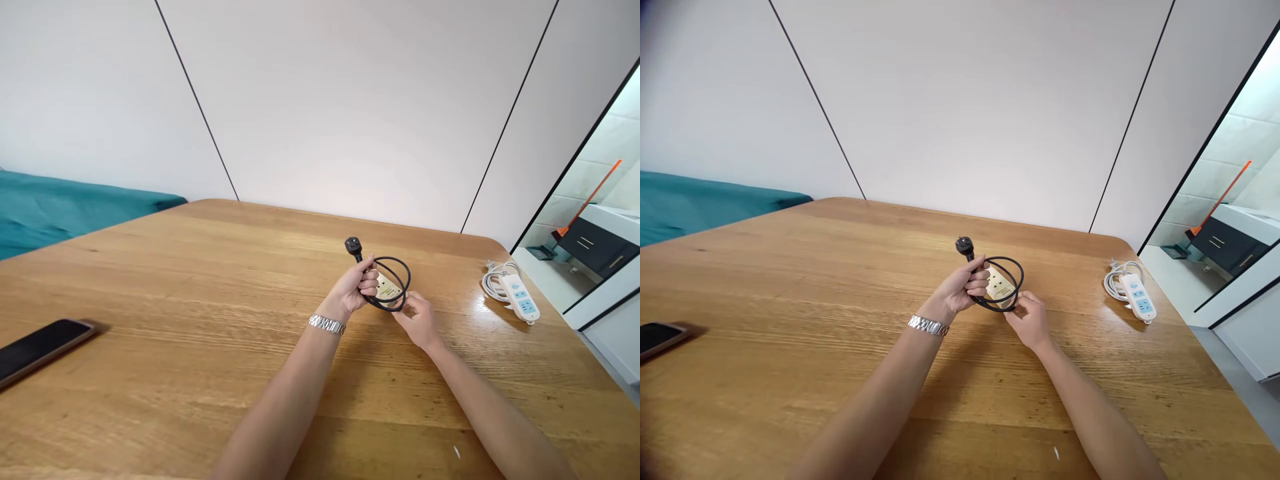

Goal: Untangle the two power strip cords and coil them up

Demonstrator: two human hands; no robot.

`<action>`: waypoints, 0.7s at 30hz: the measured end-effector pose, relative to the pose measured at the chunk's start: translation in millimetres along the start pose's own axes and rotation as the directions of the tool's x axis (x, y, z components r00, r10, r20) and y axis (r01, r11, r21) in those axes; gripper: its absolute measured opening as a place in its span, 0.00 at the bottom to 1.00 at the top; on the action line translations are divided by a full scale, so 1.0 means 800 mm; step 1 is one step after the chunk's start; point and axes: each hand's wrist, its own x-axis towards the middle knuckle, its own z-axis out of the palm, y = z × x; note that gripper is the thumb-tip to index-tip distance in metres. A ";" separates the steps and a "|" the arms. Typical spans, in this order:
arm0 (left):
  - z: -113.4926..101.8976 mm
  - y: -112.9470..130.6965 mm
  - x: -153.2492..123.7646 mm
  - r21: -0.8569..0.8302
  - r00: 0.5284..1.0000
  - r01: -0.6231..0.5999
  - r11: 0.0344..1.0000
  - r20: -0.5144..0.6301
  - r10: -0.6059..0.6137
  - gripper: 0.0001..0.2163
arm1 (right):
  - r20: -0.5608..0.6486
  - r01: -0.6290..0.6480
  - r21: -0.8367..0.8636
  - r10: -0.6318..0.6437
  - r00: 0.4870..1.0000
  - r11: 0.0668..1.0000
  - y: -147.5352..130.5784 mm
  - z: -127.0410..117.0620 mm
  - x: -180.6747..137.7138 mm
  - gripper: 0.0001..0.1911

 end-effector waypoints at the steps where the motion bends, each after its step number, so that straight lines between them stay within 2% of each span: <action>1: -0.005 -0.007 0.008 0.049 1.000 0.003 0.999 -0.019 -0.002 0.17 | 0.015 -0.015 -0.006 0.015 1.000 1.000 0.005 0.001 -0.001 0.02; 4: -0.018 -0.027 0.024 0.156 0.996 -0.025 0.987 -0.077 0.037 0.18 | 0.064 -0.012 -0.024 0.014 0.998 1.000 0.012 -0.001 -0.004 0.04; 8: -0.032 -0.046 0.037 0.393 0.964 -0.082 0.916 -0.203 0.173 0.16 | 0.143 0.013 0.012 -0.015 0.990 1.000 0.012 -0.006 -0.006 0.05; 11: -0.045 -0.052 0.046 0.617 0.921 -0.053 0.785 -0.273 0.277 0.15 | 0.177 0.012 0.016 -0.014 0.984 1.000 0.012 -0.008 -0.009 0.04; 15: -0.059 -0.053 0.053 0.825 0.881 0.059 0.561 -0.307 0.359 0.10 | 0.190 -0.012 0.049 0.003 0.982 0.999 0.013 -0.010 -0.014 0.03; 18: -0.063 -0.055 0.052 0.891 0.869 0.140 0.432 -0.320 0.378 0.12 | 0.111 -0.175 0.148 0.159 0.981 0.973 0.016 -0.008 -0.014 0.04; 21: -0.062 -0.060 0.050 0.919 0.861 0.175 0.353 -0.317 0.398 0.15 | -0.075 -0.374 0.282 0.409 0.910 0.884 0.019 0.000 -0.007 0.11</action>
